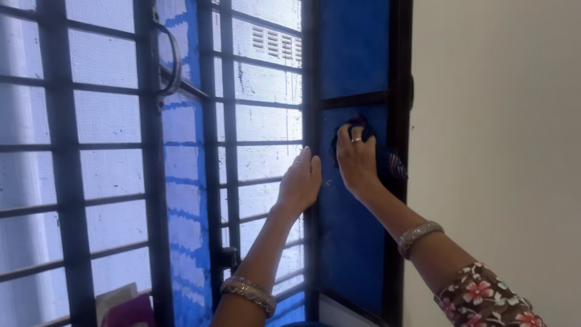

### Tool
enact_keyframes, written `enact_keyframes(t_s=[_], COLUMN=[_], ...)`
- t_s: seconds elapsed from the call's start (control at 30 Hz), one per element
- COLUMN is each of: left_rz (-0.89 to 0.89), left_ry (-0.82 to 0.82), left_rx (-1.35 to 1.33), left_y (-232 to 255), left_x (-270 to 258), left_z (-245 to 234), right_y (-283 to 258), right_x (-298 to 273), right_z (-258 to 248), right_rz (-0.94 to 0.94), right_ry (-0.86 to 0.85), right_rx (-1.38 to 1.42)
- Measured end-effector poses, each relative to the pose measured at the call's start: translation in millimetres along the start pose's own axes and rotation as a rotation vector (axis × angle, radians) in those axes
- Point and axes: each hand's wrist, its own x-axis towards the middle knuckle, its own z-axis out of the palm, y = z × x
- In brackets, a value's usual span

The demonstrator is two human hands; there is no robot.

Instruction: The person wipes the blue window frame and the mesh screen with a dark cloth. They clean the vertical bars and the horizontal sections of the window, moving the cloth across the surface to remove dirt.

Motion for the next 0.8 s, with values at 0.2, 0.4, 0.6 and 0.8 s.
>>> enact_keyframes(t_s=[0.2, 0.4, 0.6, 0.8], left_rz=[0.013, 0.049, -0.039, 0.071], left_ry=[0.026, 0.158, 0.136, 0.246], left_rx=[0.104, 0.090, 0.120, 0.198], left_y=[-15, -15, -9, -12], left_x=[29, 41, 36, 50], left_z=[14, 26, 31, 36], right_y=[15, -20, -48, -22], right_x=[42, 52, 10, 84], right_z=[8, 8, 19, 25], right_rz=[0.054, -0.058, -0.070, 0.022], right_ry=[-0.043, -0.089, 0.171, 0.074], right_rx=[0.139, 0.071, 0.174, 0.199])
